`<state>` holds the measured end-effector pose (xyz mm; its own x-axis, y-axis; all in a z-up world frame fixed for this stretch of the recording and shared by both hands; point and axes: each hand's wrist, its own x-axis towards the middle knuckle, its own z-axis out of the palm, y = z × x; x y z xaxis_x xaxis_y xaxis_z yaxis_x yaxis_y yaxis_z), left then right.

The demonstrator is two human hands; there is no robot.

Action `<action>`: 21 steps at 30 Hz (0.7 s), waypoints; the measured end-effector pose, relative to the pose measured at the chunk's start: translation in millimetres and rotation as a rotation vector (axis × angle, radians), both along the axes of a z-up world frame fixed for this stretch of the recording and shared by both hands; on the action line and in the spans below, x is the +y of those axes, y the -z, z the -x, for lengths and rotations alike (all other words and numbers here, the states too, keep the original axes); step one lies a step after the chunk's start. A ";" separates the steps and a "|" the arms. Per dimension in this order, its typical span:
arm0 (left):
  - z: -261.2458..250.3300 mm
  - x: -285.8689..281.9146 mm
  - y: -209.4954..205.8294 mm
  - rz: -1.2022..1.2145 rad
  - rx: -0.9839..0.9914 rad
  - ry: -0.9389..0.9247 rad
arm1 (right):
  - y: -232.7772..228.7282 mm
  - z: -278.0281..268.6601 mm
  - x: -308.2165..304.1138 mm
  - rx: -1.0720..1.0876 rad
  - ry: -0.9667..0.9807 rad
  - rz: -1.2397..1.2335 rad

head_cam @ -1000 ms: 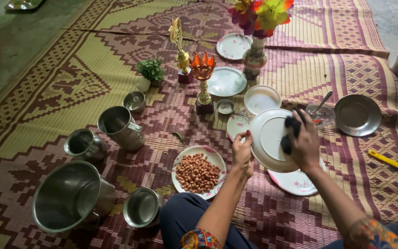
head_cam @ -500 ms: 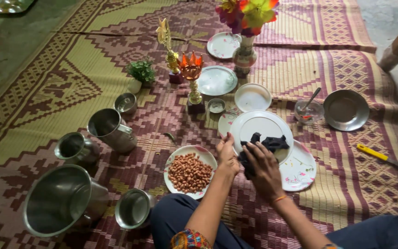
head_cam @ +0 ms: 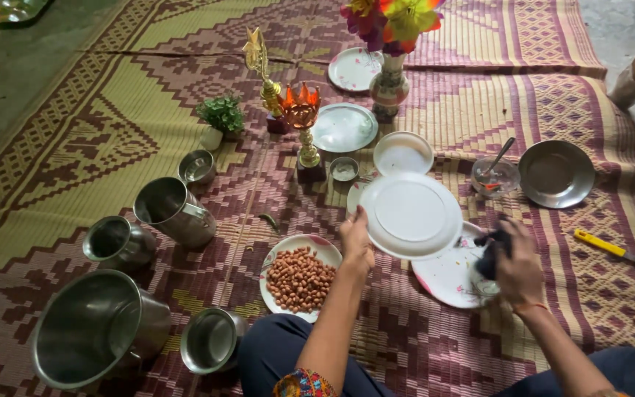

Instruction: The person wipes metal spoons and plates with a dark cloth while sitting on a mat. They then place the cleaned items onto a nearby table where other dishes are arranged.

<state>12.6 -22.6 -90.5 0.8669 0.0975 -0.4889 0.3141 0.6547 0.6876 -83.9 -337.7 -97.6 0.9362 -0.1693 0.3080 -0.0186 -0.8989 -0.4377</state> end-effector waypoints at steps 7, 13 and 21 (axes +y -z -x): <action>12.0 -3.6 -76.4 -0.805 -0.275 0.245 | 65.0 24.6 -51.2 0.055 0.247 -0.045; 23.2 -13.0 -39.5 -1.488 -0.942 0.286 | 72.3 18.9 -48.8 0.146 0.301 -0.018; 20.0 -18.3 22.7 -1.711 -0.996 0.515 | 89.6 1.9 -60.5 0.310 0.375 -0.057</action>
<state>-7.3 -40.9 -113.2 0.8130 -0.4429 0.3779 -0.5740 -0.7187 0.3924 -85.9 -398.1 -187.1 0.8537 -0.5207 0.0052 -0.4734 -0.7803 -0.4087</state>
